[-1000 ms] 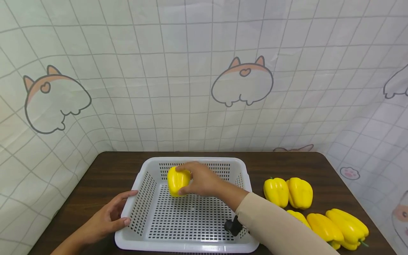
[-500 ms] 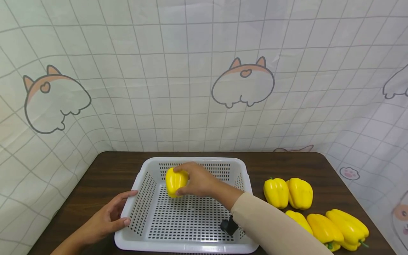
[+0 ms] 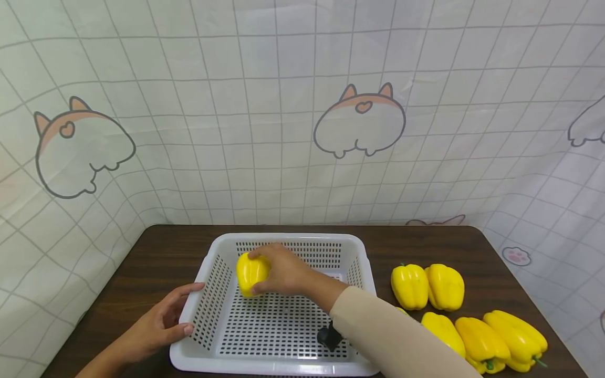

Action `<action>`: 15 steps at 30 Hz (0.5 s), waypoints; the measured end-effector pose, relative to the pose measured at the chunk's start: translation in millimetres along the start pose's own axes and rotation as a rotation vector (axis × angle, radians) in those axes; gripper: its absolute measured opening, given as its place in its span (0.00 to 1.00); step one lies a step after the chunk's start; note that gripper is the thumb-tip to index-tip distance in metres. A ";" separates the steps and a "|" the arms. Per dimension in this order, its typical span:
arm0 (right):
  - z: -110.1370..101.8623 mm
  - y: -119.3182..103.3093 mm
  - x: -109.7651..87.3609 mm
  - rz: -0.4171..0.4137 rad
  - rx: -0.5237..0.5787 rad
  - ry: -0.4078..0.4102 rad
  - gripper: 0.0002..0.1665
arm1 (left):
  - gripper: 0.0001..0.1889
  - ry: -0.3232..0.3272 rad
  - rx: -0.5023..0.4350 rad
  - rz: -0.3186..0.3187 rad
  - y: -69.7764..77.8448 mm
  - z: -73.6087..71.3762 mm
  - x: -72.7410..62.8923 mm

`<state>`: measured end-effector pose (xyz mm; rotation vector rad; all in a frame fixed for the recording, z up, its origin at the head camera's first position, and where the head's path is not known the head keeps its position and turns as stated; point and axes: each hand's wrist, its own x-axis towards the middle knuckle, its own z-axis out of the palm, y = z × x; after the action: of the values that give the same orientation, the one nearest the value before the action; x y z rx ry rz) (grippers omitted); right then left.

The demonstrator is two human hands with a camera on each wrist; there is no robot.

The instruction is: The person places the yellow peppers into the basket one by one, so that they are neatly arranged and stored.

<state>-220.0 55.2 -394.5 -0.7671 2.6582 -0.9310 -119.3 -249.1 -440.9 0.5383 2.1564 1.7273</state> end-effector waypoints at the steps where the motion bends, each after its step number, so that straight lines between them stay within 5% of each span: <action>1: 0.9 -0.6 0.6 -0.002 -0.001 0.000 0.45 | 0.38 -0.001 0.002 0.003 0.1 0.2 0.2; 15: 11.3 -0.1 8.4 0.009 0.001 0.006 0.45 | 0.38 0.014 0.004 -0.018 -0.6 0.6 -0.2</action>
<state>-222.8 44.8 -403.6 -0.7529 2.6640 -0.9339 -118.9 -248.8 -441.6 0.5071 2.1680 1.7225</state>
